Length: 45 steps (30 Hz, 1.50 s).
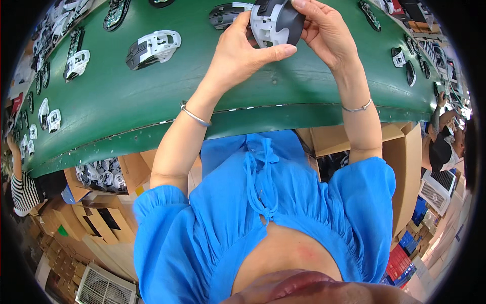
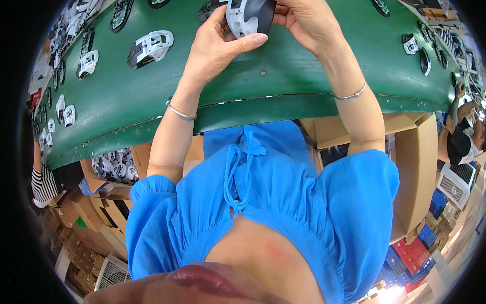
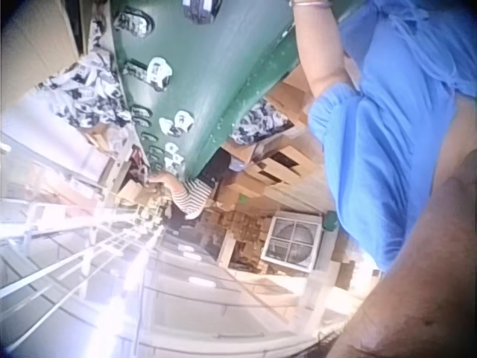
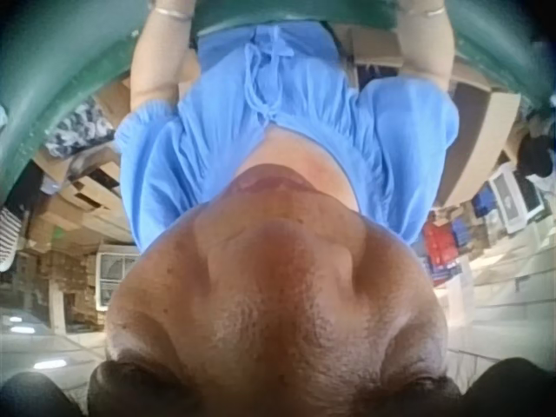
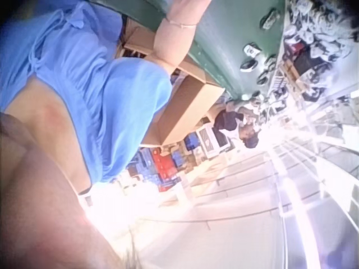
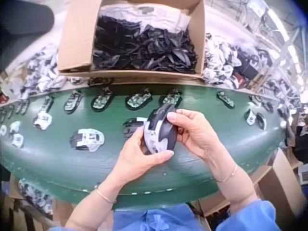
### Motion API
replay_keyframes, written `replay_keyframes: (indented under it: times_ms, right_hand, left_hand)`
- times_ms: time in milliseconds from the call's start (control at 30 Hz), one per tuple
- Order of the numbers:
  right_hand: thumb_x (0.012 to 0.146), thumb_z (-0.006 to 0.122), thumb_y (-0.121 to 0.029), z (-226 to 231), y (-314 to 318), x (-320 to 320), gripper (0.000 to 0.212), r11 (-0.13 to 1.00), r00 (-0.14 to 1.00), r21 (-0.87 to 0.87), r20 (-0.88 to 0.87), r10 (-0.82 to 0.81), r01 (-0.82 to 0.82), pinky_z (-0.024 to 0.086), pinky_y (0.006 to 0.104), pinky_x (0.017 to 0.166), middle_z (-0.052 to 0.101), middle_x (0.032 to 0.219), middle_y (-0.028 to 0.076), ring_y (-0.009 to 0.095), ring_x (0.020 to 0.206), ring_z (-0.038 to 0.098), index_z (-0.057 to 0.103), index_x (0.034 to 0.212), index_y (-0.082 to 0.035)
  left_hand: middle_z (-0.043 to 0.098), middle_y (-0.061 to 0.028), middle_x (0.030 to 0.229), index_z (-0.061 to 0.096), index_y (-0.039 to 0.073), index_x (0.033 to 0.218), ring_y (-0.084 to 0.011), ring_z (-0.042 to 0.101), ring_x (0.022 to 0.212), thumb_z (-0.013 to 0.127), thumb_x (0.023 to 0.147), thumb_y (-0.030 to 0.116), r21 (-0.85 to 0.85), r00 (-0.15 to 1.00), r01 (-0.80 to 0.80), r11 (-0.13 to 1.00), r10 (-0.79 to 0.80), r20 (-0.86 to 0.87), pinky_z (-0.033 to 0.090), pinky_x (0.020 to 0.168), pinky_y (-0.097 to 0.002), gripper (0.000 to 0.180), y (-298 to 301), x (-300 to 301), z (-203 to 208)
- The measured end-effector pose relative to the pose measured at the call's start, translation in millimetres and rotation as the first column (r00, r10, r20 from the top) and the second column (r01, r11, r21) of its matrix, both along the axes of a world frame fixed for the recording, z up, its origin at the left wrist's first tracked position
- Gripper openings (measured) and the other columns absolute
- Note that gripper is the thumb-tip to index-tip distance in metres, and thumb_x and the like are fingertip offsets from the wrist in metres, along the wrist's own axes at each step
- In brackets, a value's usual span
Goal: The person assembles computer mouse shells by fitting side panels onto the mouse frames by hand and placing them onto the conveyor belt.
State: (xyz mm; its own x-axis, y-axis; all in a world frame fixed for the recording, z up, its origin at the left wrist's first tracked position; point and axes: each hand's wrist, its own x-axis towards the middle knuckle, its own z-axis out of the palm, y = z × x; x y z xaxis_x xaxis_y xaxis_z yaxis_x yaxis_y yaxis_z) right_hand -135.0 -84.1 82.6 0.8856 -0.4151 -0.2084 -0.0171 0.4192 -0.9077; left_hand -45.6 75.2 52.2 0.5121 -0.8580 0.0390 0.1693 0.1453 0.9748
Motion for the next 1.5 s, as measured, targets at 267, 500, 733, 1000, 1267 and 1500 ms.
replay_keyframes:
  times_ms: [267, 500, 733, 1000, 1267, 1500]
  right_hand:
    - [0.087, 0.066, -0.008, -12.8, 7.6, -22.1, 0.021, 0.967, 0.991, -0.216, -0.048, 0.129, -0.136, 0.054, 0.0292, 0.083, 0.064, 0.097, 0.005, 0.012, 0.088, 0.063, 0.062, 0.105, 0.001]
    - [0.083, 0.066, 0.000, -0.2, 29.1, -10.9, 0.029, 0.982, 0.998, -0.187, 0.054, 0.037, -0.026, 0.053, 0.0273, 0.080, 0.068, 0.098, 0.009, 0.015, 0.088, 0.065, 0.060, 0.110, 0.005]
    - [0.079, 0.069, 0.003, -16.3, 21.9, -13.2, 0.031, 0.970, 0.997, -0.238, 0.036, 0.065, -0.055, 0.052, 0.0260, 0.080, 0.068, 0.098, 0.010, 0.015, 0.088, 0.064, 0.061, 0.109, 0.007]
    - [0.088, 0.062, -0.009, -10.4, 12.1, -21.3, 0.026, 0.967, 0.995, -0.247, 0.063, 0.073, -0.056, 0.051, 0.0347, 0.086, 0.065, 0.104, 0.011, 0.016, 0.094, 0.063, 0.059, 0.109, 0.006]
    - [0.083, 0.069, -0.008, -9.0, 32.1, -29.5, 0.018, 0.990, 0.977, -0.120, 0.207, -0.044, 0.070, 0.049, 0.0249, 0.077, 0.066, 0.091, 0.005, 0.010, 0.085, 0.059, 0.062, 0.096, 0.002]
    - [0.088, 0.065, -0.014, -45.8, 34.0, -38.6, 0.018, 0.997, 0.956, 0.026, 0.280, -0.084, 0.080, 0.054, 0.0314, 0.078, 0.065, 0.094, 0.006, 0.013, 0.086, 0.062, 0.061, 0.096, 0.000]
  left_hand:
    - [0.056, -0.0072, 0.113, 0.046, 0.001, 0.122, -0.0149, 0.057, 0.102, 0.083, 0.069, 0.009, -0.142, 0.997, -0.067, 0.988, 0.060, -0.051, 0.048, 0.090, -0.0288, 0.065, -0.4, 7.1, -15.9]
    - [0.057, -0.0077, 0.111, 0.047, 0.001, 0.120, -0.0155, 0.058, 0.100, 0.083, 0.066, 0.013, -0.027, 0.975, -0.047, 0.999, 0.039, -0.221, 0.050, 0.086, -0.0282, 0.066, 3.4, 3.3, 5.1]
    - [0.063, -0.0102, 0.091, 0.055, 0.001, 0.109, -0.0152, 0.062, 0.087, 0.083, 0.061, 0.025, 0.138, 0.937, -0.245, 0.960, 0.198, 0.287, 0.051, 0.077, -0.0286, 0.060, 0.7, -0.6, -4.9]
    - [0.064, -0.0130, 0.096, 0.053, 0.002, 0.119, -0.0219, 0.064, 0.086, 0.082, 0.060, 0.018, -0.217, 0.690, -0.360, 0.907, 0.416, 0.592, 0.051, 0.078, -0.0305, 0.068, -2.9, 10.0, -15.1]
    - [0.051, -0.0157, 0.130, 0.043, 0.001, 0.133, -0.0314, 0.050, 0.120, 0.083, 0.066, 0.030, -0.220, 0.758, -0.233, 0.947, 0.319, 0.569, 0.041, 0.100, -0.0398, 0.083, 2.5, 5.4, -19.1]
    - [0.056, -0.0155, 0.119, 0.051, -0.002, 0.128, -0.0239, 0.056, 0.111, 0.084, 0.067, 0.017, -0.217, 0.917, -0.255, 0.942, 0.306, 0.255, 0.045, 0.095, -0.0342, 0.072, 1.7, -17.4, -23.2]
